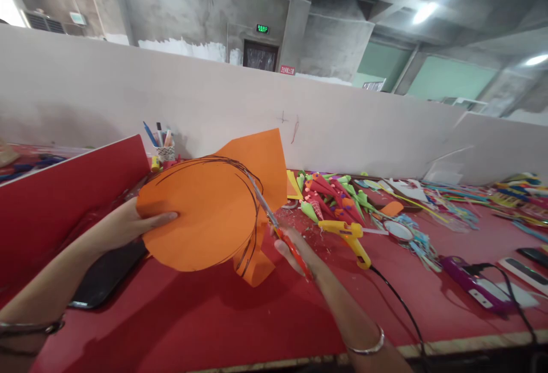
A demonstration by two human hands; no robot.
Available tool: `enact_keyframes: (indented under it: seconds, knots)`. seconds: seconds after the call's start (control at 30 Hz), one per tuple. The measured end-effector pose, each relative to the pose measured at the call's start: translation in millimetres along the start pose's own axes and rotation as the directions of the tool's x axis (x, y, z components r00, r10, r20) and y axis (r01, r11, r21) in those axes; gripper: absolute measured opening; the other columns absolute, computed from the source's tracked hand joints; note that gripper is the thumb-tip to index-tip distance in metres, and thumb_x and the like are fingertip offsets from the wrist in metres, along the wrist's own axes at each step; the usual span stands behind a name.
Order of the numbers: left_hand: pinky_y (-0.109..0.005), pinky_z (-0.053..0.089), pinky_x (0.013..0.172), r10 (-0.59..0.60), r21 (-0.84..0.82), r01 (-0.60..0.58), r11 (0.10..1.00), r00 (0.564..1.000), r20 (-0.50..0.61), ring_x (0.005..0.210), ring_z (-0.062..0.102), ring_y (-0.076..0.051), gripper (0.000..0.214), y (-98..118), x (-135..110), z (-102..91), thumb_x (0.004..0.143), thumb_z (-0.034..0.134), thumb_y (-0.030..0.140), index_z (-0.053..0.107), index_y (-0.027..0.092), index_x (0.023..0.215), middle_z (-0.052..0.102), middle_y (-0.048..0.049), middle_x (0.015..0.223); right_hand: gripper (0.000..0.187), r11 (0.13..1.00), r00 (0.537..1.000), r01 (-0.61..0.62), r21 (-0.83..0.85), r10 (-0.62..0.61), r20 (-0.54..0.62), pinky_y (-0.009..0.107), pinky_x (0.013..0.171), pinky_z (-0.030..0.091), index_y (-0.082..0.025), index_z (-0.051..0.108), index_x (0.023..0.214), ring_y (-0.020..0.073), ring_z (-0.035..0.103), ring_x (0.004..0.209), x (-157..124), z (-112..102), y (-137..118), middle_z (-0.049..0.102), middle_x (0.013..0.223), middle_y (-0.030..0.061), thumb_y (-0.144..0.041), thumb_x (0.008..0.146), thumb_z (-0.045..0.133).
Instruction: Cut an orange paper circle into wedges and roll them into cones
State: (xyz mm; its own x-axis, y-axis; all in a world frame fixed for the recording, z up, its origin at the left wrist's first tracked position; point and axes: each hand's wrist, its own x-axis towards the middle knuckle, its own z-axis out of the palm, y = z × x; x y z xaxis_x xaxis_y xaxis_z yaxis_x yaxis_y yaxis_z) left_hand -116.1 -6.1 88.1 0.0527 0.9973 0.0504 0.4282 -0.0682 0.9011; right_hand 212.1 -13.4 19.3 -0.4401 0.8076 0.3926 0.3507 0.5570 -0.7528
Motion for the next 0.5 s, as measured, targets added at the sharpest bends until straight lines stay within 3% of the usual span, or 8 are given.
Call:
enact_keyframes:
  seconds: [0.27, 0.5]
  knots:
    - [-0.028, 0.055, 0.072, -0.08, -0.057, 0.082, 0.995, 0.996, 0.045, 0.089, 0.063, -0.023, 0.05, 9.0, -4.1, -3.4, 0.053, 0.074, 0.042, 0.064, 0.02, 0.096, 0.07, -0.003, 0.095, 0.047, 0.996, 0.999, -0.04, -0.074, 0.041, 0.014, 0.027, 0.049, 0.021, -0.021, 0.031, 0.062, 0.0117, 0.03, 0.053, 2.6, 0.3, 2.0, 0.03, 0.058, -0.003, -0.065, 0.078, 0.033]
    - [-0.032, 0.055, 0.072, -0.075, -0.01, 0.076, 0.997, 0.995, 0.07, 0.089, 0.063, -0.024, 0.052, 3.0, -1.4, -8.2, 0.058, 0.071, 0.043, 0.06, 0.018, 0.102, 0.07, -0.0049, 0.094, 0.042, 0.999, 0.999, 0.014, -0.05, -0.012, 0.031, 0.026, 0.05, 0.029, -0.019, 0.039, 0.073, 0.0113, 0.035, 0.056, 1.1, -0.7, -3.0, 0.036, 0.063, -0.0022, -0.06, 0.081, 0.033]
